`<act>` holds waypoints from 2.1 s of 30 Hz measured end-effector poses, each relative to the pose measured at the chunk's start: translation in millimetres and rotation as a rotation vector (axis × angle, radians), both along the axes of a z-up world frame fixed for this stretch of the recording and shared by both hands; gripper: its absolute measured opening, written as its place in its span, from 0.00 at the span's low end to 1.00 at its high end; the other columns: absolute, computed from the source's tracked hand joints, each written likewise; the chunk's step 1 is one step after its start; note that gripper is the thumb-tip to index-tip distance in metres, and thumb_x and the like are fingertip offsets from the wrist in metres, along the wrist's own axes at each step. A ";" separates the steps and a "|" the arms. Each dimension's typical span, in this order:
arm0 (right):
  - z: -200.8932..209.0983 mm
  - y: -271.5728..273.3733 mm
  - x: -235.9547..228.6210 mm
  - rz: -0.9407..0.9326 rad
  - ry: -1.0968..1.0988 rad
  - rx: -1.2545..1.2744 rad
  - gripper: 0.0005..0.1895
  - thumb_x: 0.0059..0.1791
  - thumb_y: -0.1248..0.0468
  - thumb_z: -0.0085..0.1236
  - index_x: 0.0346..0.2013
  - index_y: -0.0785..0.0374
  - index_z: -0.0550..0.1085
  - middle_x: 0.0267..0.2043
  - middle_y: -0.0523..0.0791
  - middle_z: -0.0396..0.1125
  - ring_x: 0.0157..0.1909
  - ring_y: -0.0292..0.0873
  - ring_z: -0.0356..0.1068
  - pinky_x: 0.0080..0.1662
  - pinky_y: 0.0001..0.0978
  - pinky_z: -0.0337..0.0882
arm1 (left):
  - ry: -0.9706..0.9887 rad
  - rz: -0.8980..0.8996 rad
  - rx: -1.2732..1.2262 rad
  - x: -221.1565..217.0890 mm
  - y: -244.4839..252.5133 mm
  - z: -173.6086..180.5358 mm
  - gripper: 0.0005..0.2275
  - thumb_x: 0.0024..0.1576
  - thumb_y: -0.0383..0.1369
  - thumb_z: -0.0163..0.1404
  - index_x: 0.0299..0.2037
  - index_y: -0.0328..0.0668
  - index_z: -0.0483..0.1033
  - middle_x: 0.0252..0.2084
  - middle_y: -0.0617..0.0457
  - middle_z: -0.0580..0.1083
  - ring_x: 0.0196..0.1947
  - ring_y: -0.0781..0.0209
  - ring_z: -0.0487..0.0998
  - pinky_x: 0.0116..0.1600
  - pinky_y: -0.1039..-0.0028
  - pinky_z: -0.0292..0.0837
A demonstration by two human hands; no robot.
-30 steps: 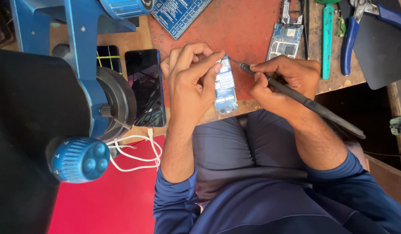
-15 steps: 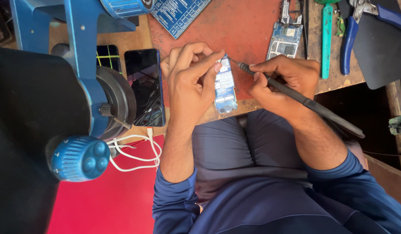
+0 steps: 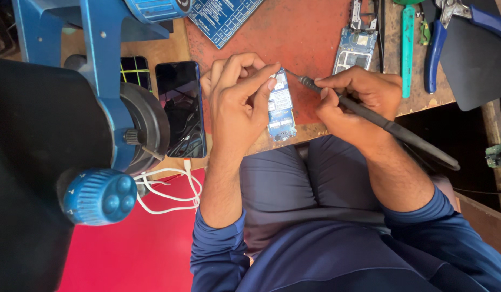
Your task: The person uses a soldering iron on a small blue circuit board, then picks up a black plastic component and attaches it to the board. They continue to adjust and inspect the assembly by hand.
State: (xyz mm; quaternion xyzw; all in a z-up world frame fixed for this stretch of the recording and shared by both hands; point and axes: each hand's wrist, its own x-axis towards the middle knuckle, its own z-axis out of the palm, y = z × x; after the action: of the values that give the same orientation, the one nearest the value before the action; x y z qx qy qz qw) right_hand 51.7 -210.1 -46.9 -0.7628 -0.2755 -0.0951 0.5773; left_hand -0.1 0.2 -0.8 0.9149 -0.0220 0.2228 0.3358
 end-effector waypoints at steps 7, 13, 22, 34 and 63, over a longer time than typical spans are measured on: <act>2.4 0.3 0.0 0.016 0.002 -0.001 0.03 0.51 0.73 0.60 0.39 0.72 0.78 0.23 0.43 0.70 0.24 0.29 0.69 0.29 0.18 0.66 | 0.009 0.003 -0.002 -0.2 -0.3 -0.4 0.08 0.58 0.30 0.61 0.47 0.51 0.85 0.45 0.64 0.74 0.43 0.65 0.70 0.56 0.68 0.56; 2.1 1.7 0.7 0.008 -0.003 -0.023 0.03 0.51 0.73 0.61 0.39 0.72 0.79 0.26 0.43 0.70 0.23 0.29 0.69 0.28 0.18 0.65 | -0.002 -0.001 0.012 -0.7 2.3 -2.4 0.12 0.57 0.31 0.62 0.52 0.49 0.83 0.46 0.61 0.74 0.46 0.63 0.71 0.58 0.68 0.57; -1.6 0.5 -0.5 -0.016 -0.009 -0.002 0.03 0.52 0.74 0.61 0.40 0.72 0.79 0.23 0.43 0.70 0.24 0.29 0.69 0.29 0.18 0.65 | -0.004 0.002 0.008 -1.7 2.0 -1.6 0.13 0.58 0.30 0.62 0.52 0.47 0.82 0.46 0.60 0.75 0.46 0.62 0.72 0.59 0.67 0.59; -2.5 -5.2 -11.8 -0.081 0.085 0.169 0.03 0.60 0.73 0.57 0.44 0.74 0.75 0.27 0.43 0.70 0.27 0.30 0.69 0.32 0.19 0.66 | -0.016 0.034 -0.025 -6.9 3.1 -5.8 0.15 0.60 0.28 0.59 0.57 0.44 0.78 0.50 0.54 0.76 0.52 0.57 0.75 0.62 0.65 0.63; 37.3 -17.3 -23.0 -0.056 0.179 0.025 0.09 0.59 0.71 0.53 0.52 0.73 0.77 0.28 0.45 0.72 0.27 0.30 0.67 0.31 0.23 0.65 | -0.135 0.089 0.070 -13.3 -2.3 -16.0 0.12 0.55 0.31 0.63 0.46 0.38 0.81 0.54 0.54 0.75 0.54 0.53 0.71 0.61 0.62 0.62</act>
State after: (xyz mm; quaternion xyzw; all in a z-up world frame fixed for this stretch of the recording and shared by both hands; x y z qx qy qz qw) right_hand 28.7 -227.4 -9.6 -0.7684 -0.2002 -0.0459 0.6062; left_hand -13.4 -2.1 -16.8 0.9090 -0.0116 0.2978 0.2913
